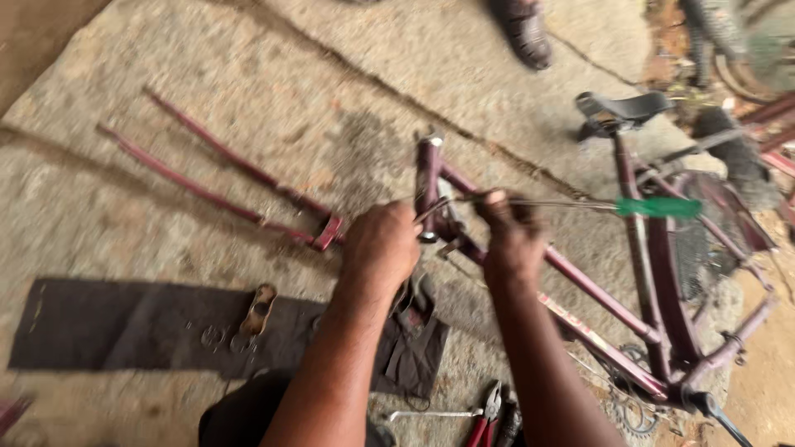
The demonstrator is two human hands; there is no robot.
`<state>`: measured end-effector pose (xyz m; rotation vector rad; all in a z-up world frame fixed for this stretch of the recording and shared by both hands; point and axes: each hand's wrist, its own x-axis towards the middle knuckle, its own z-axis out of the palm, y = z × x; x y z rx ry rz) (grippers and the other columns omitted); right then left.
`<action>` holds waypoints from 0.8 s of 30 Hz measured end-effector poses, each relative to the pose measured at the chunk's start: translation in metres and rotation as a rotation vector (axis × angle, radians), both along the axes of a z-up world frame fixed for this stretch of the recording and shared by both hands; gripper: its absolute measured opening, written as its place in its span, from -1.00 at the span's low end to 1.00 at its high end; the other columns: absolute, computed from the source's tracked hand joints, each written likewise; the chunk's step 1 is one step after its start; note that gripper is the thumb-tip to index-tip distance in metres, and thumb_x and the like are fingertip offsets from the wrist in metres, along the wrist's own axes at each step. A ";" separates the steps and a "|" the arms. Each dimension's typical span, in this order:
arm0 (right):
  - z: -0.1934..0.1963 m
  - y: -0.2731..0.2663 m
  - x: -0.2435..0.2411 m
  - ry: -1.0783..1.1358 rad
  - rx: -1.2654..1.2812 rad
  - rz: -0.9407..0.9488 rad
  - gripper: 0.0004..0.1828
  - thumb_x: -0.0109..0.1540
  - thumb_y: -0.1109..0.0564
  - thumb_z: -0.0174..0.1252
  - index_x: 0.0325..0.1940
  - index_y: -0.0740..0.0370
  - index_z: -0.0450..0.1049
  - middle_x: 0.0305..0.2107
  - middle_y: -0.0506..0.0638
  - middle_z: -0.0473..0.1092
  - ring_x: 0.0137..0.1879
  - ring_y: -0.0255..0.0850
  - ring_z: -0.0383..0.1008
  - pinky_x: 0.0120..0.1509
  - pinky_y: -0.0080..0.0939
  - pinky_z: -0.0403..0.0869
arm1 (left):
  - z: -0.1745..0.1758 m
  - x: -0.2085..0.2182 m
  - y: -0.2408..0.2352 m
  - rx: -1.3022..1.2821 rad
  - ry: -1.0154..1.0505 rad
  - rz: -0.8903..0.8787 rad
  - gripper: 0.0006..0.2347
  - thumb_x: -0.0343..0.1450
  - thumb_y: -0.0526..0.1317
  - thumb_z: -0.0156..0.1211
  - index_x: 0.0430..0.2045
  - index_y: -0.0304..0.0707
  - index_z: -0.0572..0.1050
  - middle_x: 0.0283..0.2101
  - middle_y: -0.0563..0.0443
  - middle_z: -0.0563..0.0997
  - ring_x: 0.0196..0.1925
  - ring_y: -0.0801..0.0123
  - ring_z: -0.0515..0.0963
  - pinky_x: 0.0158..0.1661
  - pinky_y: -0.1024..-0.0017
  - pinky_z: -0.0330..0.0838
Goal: The person is repairing a maroon bicycle frame by tightening a bolt on the head tube area. They use a wrench to hold the bolt steady and a screwdriver to turn it, working on the frame while sitting on the ground.
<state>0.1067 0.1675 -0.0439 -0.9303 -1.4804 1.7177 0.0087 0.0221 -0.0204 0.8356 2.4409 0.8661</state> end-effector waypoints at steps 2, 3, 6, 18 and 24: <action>-0.009 -0.009 0.003 -0.028 0.018 0.021 -0.86 0.22 0.10 0.32 -0.22 0.16 0.51 -0.25 0.05 0.58 -0.02 -0.12 0.60 0.24 0.04 0.55 | -0.009 0.003 -0.006 -0.077 -0.009 -0.016 -0.92 0.38 -0.33 0.24 -0.31 -0.31 0.57 -0.29 -0.21 0.67 -0.22 0.05 0.69 -0.18 0.10 0.53; -0.007 -0.005 0.002 -0.051 0.040 0.040 -0.84 0.20 0.12 0.34 -0.24 0.17 0.50 -0.25 0.07 0.58 -0.03 -0.10 0.60 0.25 0.06 0.56 | -0.010 0.001 0.000 -0.096 0.004 -0.046 -0.92 0.38 -0.33 0.23 -0.32 -0.34 0.56 -0.29 -0.21 0.67 -0.22 0.05 0.69 -0.17 0.10 0.54; 0.006 0.005 0.000 -0.093 0.093 0.039 -0.84 0.21 0.14 0.34 -0.26 0.19 0.49 -0.24 0.09 0.58 0.00 -0.08 0.60 0.23 0.04 0.57 | -0.008 -0.004 0.013 -0.087 -0.116 -0.009 -0.87 0.46 -0.25 0.20 -0.32 -0.37 0.54 -0.30 -0.19 0.68 -0.27 0.09 0.74 -0.18 0.12 0.57; -0.009 -0.004 0.004 -0.034 -0.006 -0.016 -0.83 0.28 0.08 0.22 -0.14 0.21 0.47 -0.19 0.09 0.57 -0.03 -0.07 0.65 0.04 0.14 0.63 | -0.013 0.005 -0.004 -0.001 0.092 -0.008 -0.90 0.38 -0.27 0.28 -0.38 -0.34 0.58 -0.32 -0.29 0.66 -0.23 -0.08 0.68 -0.16 0.04 0.53; 0.000 0.007 0.004 -0.016 0.173 0.059 -0.85 0.31 0.11 0.27 -0.15 0.23 0.50 -0.21 0.12 0.60 -0.02 -0.11 0.65 0.17 -0.07 0.62 | -0.009 -0.001 0.004 -0.005 -0.019 0.017 -0.88 0.38 -0.21 0.29 -0.35 -0.26 0.59 -0.31 -0.28 0.66 -0.21 -0.14 0.66 -0.18 -0.04 0.50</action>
